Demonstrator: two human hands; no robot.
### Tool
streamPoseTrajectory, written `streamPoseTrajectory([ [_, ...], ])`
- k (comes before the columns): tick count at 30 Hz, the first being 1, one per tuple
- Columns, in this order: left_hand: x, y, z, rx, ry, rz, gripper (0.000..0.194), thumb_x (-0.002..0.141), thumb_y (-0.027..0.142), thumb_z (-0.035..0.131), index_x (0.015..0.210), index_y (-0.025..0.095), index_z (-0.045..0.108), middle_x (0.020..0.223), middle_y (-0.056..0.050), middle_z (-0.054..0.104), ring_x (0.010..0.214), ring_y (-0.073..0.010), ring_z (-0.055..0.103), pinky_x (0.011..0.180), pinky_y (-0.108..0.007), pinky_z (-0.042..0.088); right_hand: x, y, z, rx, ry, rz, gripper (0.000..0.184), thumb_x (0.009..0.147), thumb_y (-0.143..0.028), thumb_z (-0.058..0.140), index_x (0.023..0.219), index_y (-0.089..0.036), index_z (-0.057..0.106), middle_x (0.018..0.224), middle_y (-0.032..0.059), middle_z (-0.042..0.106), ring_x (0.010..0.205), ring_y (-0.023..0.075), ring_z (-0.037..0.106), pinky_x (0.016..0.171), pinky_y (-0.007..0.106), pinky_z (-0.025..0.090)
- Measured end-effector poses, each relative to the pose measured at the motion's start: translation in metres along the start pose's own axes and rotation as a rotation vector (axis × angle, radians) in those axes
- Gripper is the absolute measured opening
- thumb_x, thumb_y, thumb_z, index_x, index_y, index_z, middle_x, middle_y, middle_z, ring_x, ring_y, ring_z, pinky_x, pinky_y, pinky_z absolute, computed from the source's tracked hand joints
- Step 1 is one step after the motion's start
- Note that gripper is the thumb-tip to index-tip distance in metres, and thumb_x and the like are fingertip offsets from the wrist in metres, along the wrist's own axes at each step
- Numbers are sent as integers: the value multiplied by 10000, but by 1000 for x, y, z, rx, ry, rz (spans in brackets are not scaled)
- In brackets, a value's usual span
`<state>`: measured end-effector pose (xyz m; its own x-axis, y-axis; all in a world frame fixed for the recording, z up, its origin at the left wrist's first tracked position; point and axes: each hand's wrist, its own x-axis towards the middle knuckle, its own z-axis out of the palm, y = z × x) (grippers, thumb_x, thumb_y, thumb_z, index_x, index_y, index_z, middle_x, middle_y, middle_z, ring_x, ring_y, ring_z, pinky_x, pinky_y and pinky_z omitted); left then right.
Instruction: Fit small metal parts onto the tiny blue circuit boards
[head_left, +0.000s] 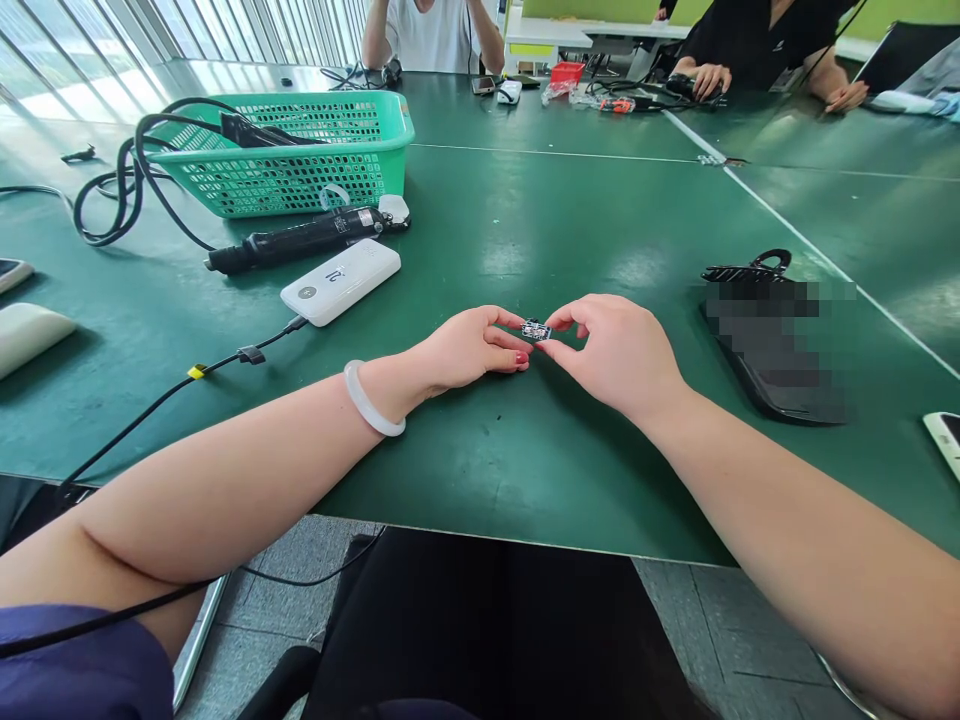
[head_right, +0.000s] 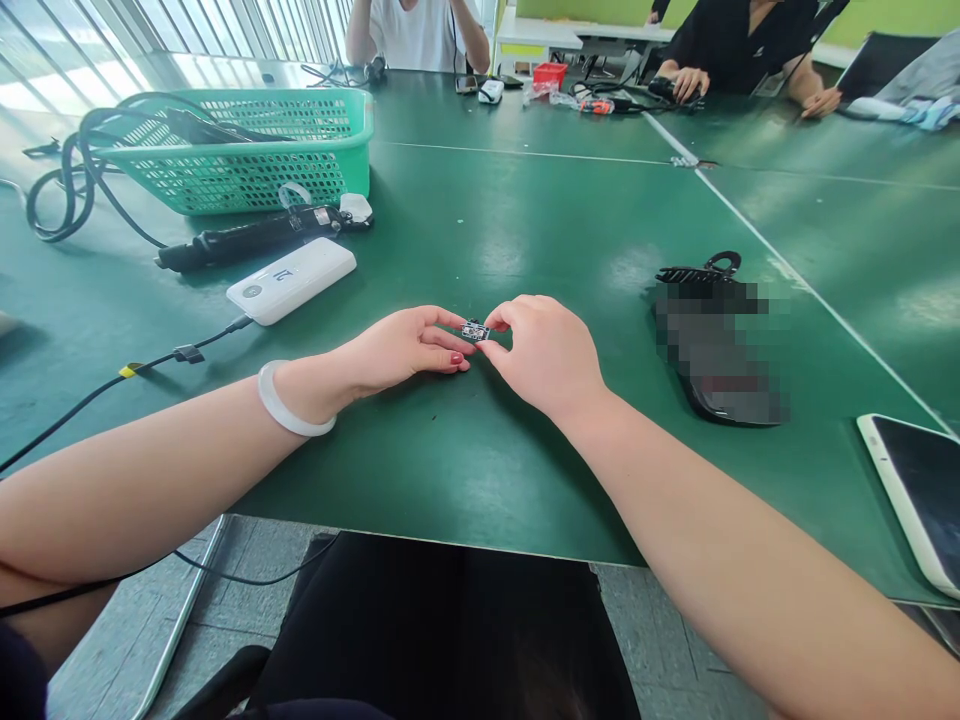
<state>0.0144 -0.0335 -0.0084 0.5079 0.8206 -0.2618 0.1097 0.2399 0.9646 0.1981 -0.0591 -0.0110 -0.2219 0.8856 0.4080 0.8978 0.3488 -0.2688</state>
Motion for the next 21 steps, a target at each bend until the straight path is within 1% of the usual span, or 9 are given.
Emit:
streamPoseTrajectory([
  [4, -1, 1, 1, 8, 4, -3, 351, 695, 18, 668, 1018, 97, 555, 901, -94, 696, 777, -121, 650, 876, -373, 481, -1, -3, 0, 31, 3, 3, 117, 753, -297, 616, 779, -193, 662, 757, 44, 648, 740, 196, 562, 598, 306, 372],
  [8, -2, 2, 4, -62, 45, 26, 296, 748, 139, 665, 1026, 107, 568, 896, -75, 677, 819, -119, 629, 898, -369, 472, -1, -10, 2, 109, 5, 24, 158, 748, -348, 629, 762, -196, 668, 718, 32, 627, 676, 172, 549, 581, 293, 370],
  [11, -3, 2, 7, -163, 79, 14, 199, 805, 193, 610, 982, 103, 601, 927, -72, 657, 839, -107, 616, 919, -347, 462, -2, -18, 5, 155, -2, 45, 175, 742, -367, 638, 759, -195, 669, 704, 24, 621, 634, 157, 537, 565, 285, 367],
  [13, -4, 2, 9, -201, 73, -9, 159, 819, 164, 578, 959, 102, 624, 922, -70, 654, 817, -99, 614, 921, -341, 461, -2, -22, 8, 168, -6, 60, 179, 743, -369, 638, 746, -192, 666, 700, 23, 623, 625, 152, 532, 557, 280, 363],
  [16, -3, 1, 9, -219, 47, -50, 166, 810, 88, 548, 943, 91, 647, 889, -74, 661, 781, -95, 620, 923, -335, 465, -2, -24, 10, 191, -19, 62, 196, 751, -386, 638, 749, -193, 669, 711, 22, 630, 625, 147, 528, 552, 275, 358],
  [19, -2, 1, 5, -245, 27, -96, 187, 784, 45, 546, 934, 75, 653, 882, -81, 672, 783, -98, 636, 924, -312, 480, -2, -20, 10, 236, -21, 48, 211, 746, -410, 651, 791, -205, 678, 723, 14, 632, 630, 141, 523, 568, 276, 369],
  [21, -2, 5, -2, -231, 32, -131, 205, 762, 41, 568, 947, 74, 647, 872, -86, 684, 800, -110, 654, 920, -298, 491, -1, -14, 10, 267, -9, 56, 243, 735, -433, 662, 826, -209, 677, 726, 10, 629, 624, 138, 517, 579, 281, 379],
])
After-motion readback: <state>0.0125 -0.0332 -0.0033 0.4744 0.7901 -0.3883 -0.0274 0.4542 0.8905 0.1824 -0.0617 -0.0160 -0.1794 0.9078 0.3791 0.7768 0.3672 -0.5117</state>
